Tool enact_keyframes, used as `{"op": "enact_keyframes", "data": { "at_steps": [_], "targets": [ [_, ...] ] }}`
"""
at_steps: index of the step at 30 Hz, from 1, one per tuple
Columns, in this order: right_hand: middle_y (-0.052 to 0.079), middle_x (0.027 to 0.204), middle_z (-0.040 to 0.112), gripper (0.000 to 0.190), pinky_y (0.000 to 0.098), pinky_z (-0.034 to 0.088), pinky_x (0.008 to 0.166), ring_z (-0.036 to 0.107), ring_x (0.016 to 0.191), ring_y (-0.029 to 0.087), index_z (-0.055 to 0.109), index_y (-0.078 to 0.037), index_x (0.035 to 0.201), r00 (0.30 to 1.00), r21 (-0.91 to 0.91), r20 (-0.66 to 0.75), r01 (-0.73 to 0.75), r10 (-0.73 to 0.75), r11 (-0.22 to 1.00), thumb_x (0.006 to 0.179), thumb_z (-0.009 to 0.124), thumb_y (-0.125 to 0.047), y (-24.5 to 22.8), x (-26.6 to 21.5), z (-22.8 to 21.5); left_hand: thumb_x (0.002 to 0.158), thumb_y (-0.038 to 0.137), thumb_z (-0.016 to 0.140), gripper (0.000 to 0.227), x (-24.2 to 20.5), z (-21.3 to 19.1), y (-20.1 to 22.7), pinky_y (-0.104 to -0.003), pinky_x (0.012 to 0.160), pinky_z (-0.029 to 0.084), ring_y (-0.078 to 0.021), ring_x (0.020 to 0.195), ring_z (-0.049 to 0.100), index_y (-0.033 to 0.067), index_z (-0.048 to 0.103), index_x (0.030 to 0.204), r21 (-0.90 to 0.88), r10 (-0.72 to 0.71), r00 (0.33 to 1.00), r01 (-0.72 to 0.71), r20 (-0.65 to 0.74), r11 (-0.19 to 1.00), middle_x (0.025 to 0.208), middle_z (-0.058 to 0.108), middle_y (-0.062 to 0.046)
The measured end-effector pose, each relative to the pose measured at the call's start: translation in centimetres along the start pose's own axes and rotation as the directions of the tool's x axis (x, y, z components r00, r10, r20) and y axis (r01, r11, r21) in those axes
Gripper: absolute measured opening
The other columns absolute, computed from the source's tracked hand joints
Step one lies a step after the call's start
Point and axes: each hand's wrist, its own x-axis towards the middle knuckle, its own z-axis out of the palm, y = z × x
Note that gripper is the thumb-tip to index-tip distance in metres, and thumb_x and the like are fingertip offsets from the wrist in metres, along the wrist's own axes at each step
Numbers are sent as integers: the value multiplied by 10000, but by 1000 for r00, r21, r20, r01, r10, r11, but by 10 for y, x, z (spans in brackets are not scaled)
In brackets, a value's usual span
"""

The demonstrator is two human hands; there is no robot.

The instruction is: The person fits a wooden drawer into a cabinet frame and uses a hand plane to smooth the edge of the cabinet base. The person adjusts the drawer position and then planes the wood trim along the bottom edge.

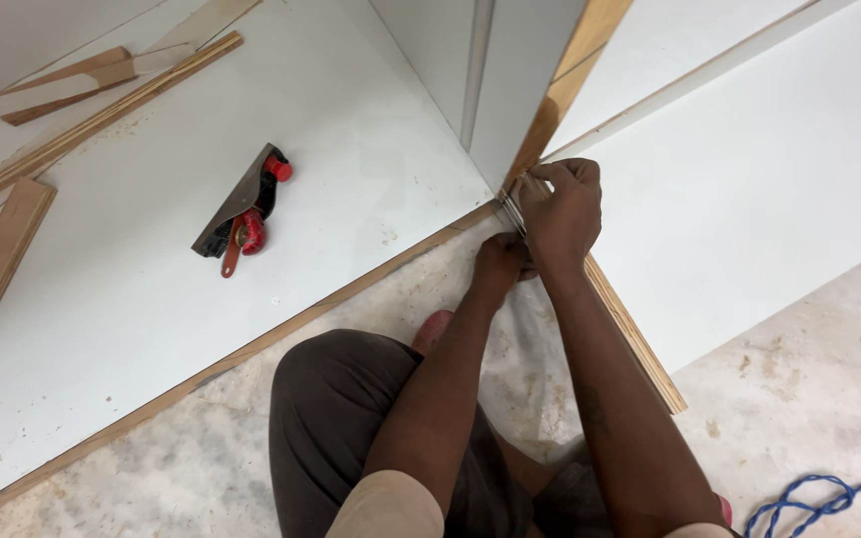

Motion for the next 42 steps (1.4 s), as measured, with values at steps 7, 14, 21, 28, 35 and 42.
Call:
{"op": "enact_keyframes", "data": {
  "at_steps": [7, 14, 21, 28, 35, 42],
  "targets": [
    [76, 1028, 626, 77, 408, 523, 838, 606, 1022, 269, 783, -65, 873, 991, 117, -119, -54, 68, 992, 810, 807, -102, -3, -3, 24, 975, 79, 624, 230, 3, 3, 2, -317, 758, 649, -154, 874, 716, -42, 648, 1169, 68, -40, 997, 44, -66, 997, 1052, 713, -90],
    [118, 1000, 686, 107, 354, 546, 854, 672, 940, 223, 680, 7, 990, 985, 233, -98, 160, -141, 959, 899, 718, -34, 105, -12, -36, 1001, 212, 667, 323, -4, 4, 7, -330, 727, 659, -187, 807, 734, -77, 654, 1147, 36, -47, 998, 48, -30, 998, 973, 718, -139],
    [66, 966, 582, 281, 402, 441, 806, 542, 877, 195, 585, -20, 1026, 659, 577, -122, -562, 742, 593, 1086, 600, -294, 213, -96, -191, 977, 221, 684, 323, 3, 6, 3, -365, 705, 652, -215, 764, 711, -71, 635, 1105, -21, -45, 998, 44, -38, 999, 930, 697, -146],
    [202, 1470, 474, 742, 483, 450, 1076, 496, 1319, 336, 448, -9, 1467, 539, 804, 89, -535, 838, 259, 1006, 521, -586, 206, -174, -120, 978, 246, 676, 323, -4, 5, 7, -370, 770, 667, -227, 830, 728, -59, 634, 1079, 28, -49, 999, 49, -20, 998, 954, 686, -144],
    [169, 1274, 560, 457, 437, 608, 989, 622, 1175, 302, 470, -24, 1378, 495, 951, 124, -307, 860, 39, 981, 547, -237, 244, -165, -102, 989, 251, 654, 329, -12, 7, 17, -378, 791, 667, -245, 852, 733, -66, 636, 1074, 39, -63, 998, 62, 16, 997, 964, 679, -147],
    [43, 990, 639, 158, 372, 604, 799, 648, 911, 189, 576, -44, 1053, 490, 952, 200, -303, 849, -49, 999, 563, -191, 231, -162, -99, 985, 256, 659, 345, -10, 2, 17, -388, 799, 663, -259, 872, 750, -76, 634, 1078, 49, -43, 998, 41, 38, 998, 996, 706, -178]
  ]
}}
